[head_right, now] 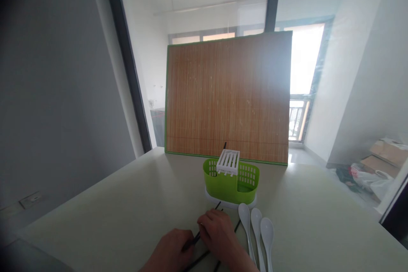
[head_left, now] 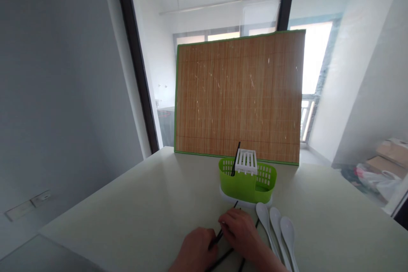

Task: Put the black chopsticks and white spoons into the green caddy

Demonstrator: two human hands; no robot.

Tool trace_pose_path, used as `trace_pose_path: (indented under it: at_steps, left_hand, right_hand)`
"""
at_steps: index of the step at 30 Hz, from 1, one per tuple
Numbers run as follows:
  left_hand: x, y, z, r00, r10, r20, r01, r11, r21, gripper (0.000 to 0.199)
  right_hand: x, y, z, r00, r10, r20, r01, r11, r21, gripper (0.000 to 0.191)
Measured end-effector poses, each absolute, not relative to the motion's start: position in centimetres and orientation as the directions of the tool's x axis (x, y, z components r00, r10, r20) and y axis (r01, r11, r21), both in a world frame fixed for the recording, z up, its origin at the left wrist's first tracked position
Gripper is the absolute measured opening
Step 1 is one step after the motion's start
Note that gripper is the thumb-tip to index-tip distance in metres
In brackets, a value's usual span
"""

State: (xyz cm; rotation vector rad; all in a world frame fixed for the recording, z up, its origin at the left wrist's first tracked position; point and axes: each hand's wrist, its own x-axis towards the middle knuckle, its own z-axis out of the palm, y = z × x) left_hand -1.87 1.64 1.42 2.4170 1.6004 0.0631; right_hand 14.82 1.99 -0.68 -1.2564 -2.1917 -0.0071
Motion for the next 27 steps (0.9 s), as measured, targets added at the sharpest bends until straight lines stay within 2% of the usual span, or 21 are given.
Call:
trace_pose_path:
  at_steps: [5, 9, 11, 14, 16, 19, 21, 25, 27]
  left_hand:
    - [-4.1, 2.6, 2.7, 0.384, 0.919, -0.092, 0.829, -0.300, 0.472, 0.023]
    - [-5.3, 2.9, 4.5, 0.390, 0.914, 0.109, 0.642, -0.355, 0.680, 0.024]
    - [-5.2, 2.8, 5.1, 0.374, 0.902, 0.215, 0.533, -0.399, 0.746, 0.025]
    - [-4.4, 2.6, 5.3, 0.347, 0.874, 0.340, 0.397, -0.466, 0.791, 0.026]
    - [-3.6, 2.6, 5.0, 0.331, 0.860, 0.389, 0.322, -0.490, 0.810, 0.025]
    - [-2.6, 2.8, 3.8, 0.315, 0.867, 0.386, 0.204, -0.459, 0.864, 0.027]
    - [-2.1, 2.9, 2.9, 0.315, 0.879, 0.358, 0.142, -0.417, 0.898, 0.028]
    - [-1.5, 2.8, 1.6, 0.340, 0.880, 0.333, 0.128, -0.394, 0.910, 0.027]
    - [-1.5, 2.6, 1.4, 0.363, 0.873, 0.326, 0.159, -0.403, 0.901, 0.025]
  right_hand:
    - [14.7, 1.7, -0.4, -0.411, 0.762, 0.500, 0.780, 0.578, -0.239, 0.009]
    - [14.3, 1.3, -0.4, -0.496, 0.759, 0.421, 0.785, 0.599, -0.157, 0.007]
    - [14.2, 1.2, -0.5, -0.520, 0.761, 0.388, 0.782, 0.607, -0.142, 0.008]
    - [14.1, 1.0, -0.4, -0.519, 0.773, 0.366, 0.775, 0.606, -0.181, 0.008]
    - [14.2, 1.0, -0.3, -0.484, 0.793, 0.370, 0.769, 0.587, -0.252, 0.014]
    - [14.3, 1.0, -0.2, -0.412, 0.831, 0.375, 0.752, 0.542, -0.375, 0.033]
    - [14.2, 1.0, -0.3, -0.382, 0.848, 0.367, 0.744, 0.518, -0.423, 0.038]
    - [13.7, 1.4, -1.0, -0.378, 0.869, 0.321, 0.762, 0.488, -0.425, 0.013]
    - [13.6, 1.5, -1.3, -0.395, 0.869, 0.297, 0.769, 0.490, -0.411, 0.010]
